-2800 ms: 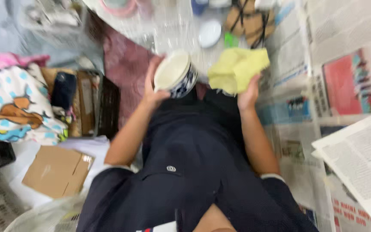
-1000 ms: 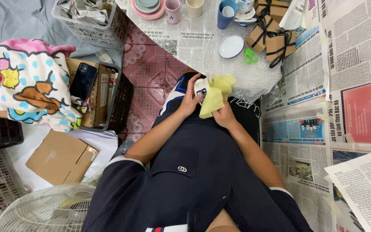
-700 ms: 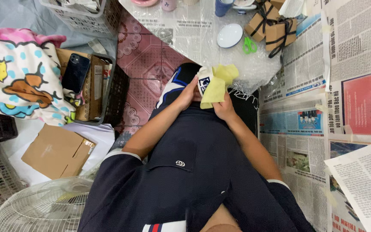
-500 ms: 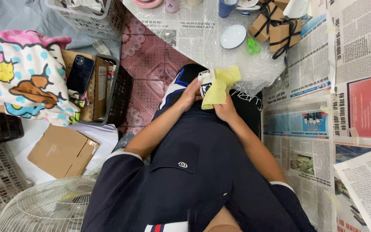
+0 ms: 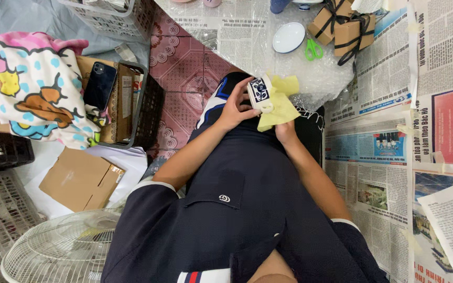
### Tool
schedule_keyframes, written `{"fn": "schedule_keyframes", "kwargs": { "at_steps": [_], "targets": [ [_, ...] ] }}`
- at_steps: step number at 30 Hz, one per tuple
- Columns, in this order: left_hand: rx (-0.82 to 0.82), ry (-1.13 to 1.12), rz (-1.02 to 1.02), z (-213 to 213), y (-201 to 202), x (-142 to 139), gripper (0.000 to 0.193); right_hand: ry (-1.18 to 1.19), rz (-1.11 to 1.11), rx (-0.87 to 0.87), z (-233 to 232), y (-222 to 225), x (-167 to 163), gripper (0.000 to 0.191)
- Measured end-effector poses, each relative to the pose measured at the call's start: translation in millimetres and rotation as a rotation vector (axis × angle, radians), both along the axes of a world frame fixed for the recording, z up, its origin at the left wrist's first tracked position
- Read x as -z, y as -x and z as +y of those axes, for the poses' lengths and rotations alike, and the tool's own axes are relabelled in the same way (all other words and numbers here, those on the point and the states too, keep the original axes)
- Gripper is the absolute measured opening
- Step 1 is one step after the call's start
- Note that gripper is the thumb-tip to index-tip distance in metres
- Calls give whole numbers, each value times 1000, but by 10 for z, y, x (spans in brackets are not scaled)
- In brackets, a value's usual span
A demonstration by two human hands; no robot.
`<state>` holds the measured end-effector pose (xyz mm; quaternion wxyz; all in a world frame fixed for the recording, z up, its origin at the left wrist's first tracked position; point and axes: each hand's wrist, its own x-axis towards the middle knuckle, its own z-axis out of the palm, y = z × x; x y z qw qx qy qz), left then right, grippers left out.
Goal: The person wipes several ceramic items, including a white mug, a blue-rimmed saucer, and a small white cup, using a yellow cloth. The person handles each item individually, wiping the exterior and interior surfaces before placing them back on the table.
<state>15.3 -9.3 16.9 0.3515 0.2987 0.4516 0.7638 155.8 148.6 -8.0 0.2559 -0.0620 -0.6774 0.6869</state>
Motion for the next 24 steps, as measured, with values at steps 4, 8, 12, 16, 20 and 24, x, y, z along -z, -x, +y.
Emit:
{"fn": "schedule_keyframes", "kwargs": {
  "at_steps": [4, 8, 12, 16, 20, 24],
  "targets": [
    [17, -32, 33, -14, -12, -1, 108, 258, 150, -186, 0, -43, -120, 52],
    [44, 38, 147, -56, -59, -134, 112, -406, -115, -105, 79, -59, -245, 52],
    [-58, 106, 654, -97, -84, -347, 100, 347, -103, -74, 90, 50, -131, 33],
    [-212, 152, 937, -86, -101, -507, 96, 121, -236, 108, 94, 107, -52, 30],
    [-209, 150, 956, -101, -142, -516, 94, 254, -110, 168, 50, 142, -64, 34],
    [-248, 63, 599, -69, -100, -353, 98, 290, -50, 229, 49, 121, -54, 29]
  ]
}}
